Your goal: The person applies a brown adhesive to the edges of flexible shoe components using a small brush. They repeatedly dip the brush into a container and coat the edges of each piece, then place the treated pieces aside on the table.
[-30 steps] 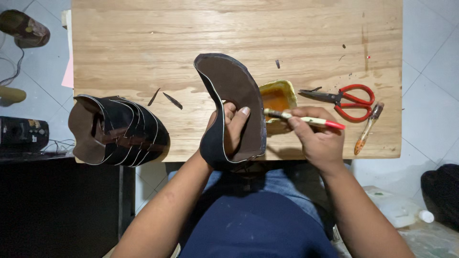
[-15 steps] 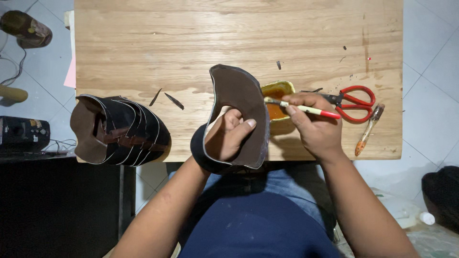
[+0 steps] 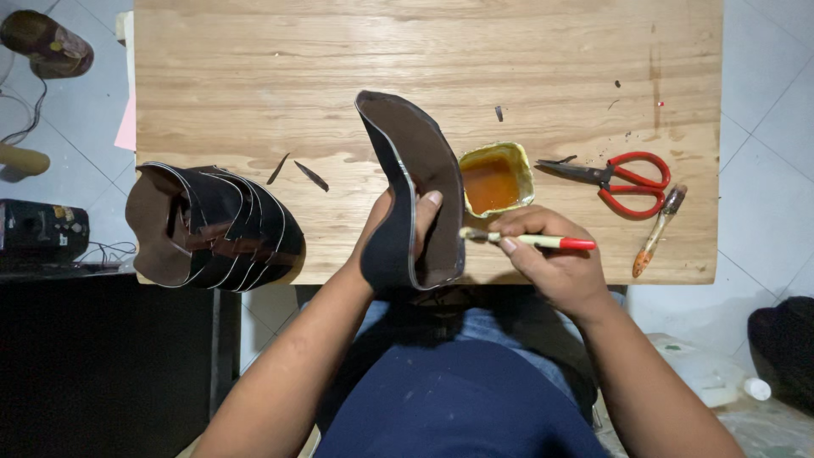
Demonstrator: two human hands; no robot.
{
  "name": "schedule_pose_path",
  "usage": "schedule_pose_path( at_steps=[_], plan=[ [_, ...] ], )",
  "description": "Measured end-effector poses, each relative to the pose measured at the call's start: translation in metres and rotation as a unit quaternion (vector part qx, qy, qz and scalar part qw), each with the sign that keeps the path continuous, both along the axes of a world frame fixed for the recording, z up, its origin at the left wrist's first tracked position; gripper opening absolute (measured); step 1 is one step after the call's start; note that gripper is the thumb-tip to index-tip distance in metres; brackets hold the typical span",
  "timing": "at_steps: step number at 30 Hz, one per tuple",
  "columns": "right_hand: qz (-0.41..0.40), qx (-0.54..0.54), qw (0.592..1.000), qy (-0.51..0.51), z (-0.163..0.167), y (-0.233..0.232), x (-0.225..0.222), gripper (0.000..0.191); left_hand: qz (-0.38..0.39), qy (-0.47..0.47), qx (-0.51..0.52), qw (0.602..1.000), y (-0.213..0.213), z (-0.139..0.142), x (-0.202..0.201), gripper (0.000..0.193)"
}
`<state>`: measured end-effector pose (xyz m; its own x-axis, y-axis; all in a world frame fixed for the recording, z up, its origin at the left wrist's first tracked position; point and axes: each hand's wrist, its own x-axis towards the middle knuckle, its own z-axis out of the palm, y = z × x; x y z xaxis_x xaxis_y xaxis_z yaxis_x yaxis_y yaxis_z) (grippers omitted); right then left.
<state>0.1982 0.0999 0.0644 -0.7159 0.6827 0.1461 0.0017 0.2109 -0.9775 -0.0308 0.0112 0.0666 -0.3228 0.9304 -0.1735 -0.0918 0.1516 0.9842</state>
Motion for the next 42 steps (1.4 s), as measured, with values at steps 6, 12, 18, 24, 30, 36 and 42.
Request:
schedule_pose_path(
  at_steps=[6, 12, 18, 24, 30, 36, 42],
  plan=[
    [-0.206, -0.126, 0.97, -0.015, -0.007, 0.034, -0.006, 0.008, 0.071, 0.316, 0.035, 0.946, 0.0, 0.005, -0.006, 0.019],
    [-0.26, -0.347, 0.894, 0.111, -0.019, 0.062, -0.006, 0.019, 0.103, 0.414, 0.107, 0.898, -0.014, 0.008, -0.016, 0.041],
    [-0.216, -0.503, 0.831, 0.106, -0.027, 0.06, -0.005, 0.028, 0.191, 0.056, -0.026, 0.98, -0.002, -0.012, -0.022, 0.024],
    [-0.246, -0.402, 0.879, 0.075, -0.033, 0.039, 0.005, 0.021, 0.174, -0.305, -0.071, 0.933, 0.009, -0.033, -0.028, 0.027],
    [-0.013, 0.183, 0.974, -0.133, 0.021, -0.012, -0.006, 0.053, 0.018, -0.189, -0.103, 0.976, 0.01, -0.049, -0.023, 0.038],
    [0.183, 0.342, 0.915, -0.113, 0.067, -0.003, -0.059, 0.028, -0.055, -0.268, -0.03, 0.961, 0.008, -0.048, -0.013, 0.028],
    [0.157, 0.388, 0.896, -0.147, 0.082, 0.046, -0.113, 0.028, 0.11, -0.332, -0.03, 0.936, -0.003, -0.016, -0.039, 0.035]
  ],
)
